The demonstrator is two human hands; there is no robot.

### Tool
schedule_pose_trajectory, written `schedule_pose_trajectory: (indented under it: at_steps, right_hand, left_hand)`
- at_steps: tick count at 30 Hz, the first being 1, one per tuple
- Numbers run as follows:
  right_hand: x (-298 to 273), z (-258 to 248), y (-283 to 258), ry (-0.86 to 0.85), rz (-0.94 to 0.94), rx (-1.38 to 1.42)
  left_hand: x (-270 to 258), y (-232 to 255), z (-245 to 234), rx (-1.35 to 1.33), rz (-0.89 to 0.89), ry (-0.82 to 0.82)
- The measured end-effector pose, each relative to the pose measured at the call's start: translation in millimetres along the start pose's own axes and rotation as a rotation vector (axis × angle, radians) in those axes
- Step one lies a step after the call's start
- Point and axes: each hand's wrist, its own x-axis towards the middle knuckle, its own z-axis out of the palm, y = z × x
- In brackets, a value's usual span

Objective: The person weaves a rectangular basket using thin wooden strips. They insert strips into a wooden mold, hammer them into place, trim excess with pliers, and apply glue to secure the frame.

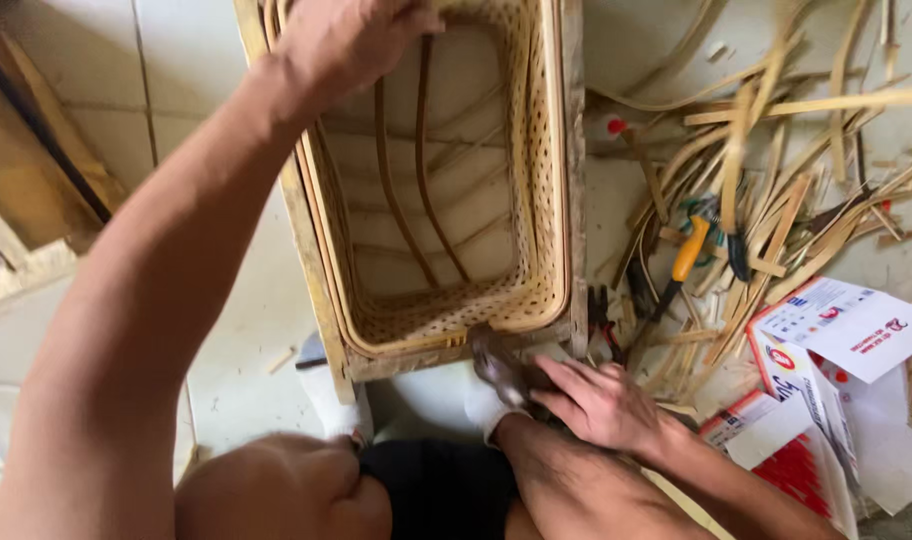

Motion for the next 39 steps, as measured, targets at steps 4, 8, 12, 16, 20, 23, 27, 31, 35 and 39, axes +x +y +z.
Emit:
schedule_pose_trajectory:
  at_steps: [4,8,12,16,20,23,27,31,35,39]
  right_hand:
    - [-8.3,-3.9,-2.6,-0.081,0.03,0.013]
    - [-14.3,-10.1,-1.1,0.065,0.132,0.079]
    - [-24.4,-33.4,-14.0,0.045,0.415,0.037]
    - [-4.5,-83.0,-28.7,0.152,0.635,0.029]
    - [30.6,-131.7,-38.5,-0.043,1.013,-0.017]
    - [63.6,-148.5,-40.6,-0.266,0.964,-0.182]
    - [105.7,-146.4,-39.7,-0.512,0.792,-0.138]
    - [144.3,-147.4,-29.4,-0.64,0.814,-0.189]
    - [155.4,-139.5,-24.6,-0.892,0.906,-0.139]
    - [157.1,-134.8,-15.4,-0.78,0.722,-0.208]
  left_hand:
    - [-3.4,6.7,0.9,-0.002,-0.004,-0.031]
    - [11.8,12.0,-5.6,0.087,-0.132,-0.136]
    - [9.9,21.1,-14.0,0.062,-0.137,-0.133]
    - [15.5,17.3,-15.9,0.103,-0.09,-0.138]
    - [13.9,20.3,-13.9,0.04,-0.113,-0.153]
    - [17.9,22.2,-18.2,0.085,-0.145,-0.168]
    - [17.5,27.4,-18.8,0.046,-0.194,-0.178]
    - [17.4,24.5,-18.6,0.111,-0.053,-0.081]
    - [15.0,22.8,-13.1,0.034,-0.223,-0.153]
    - [13.9,19.7,-13.8,0.103,-0.168,-0.121]
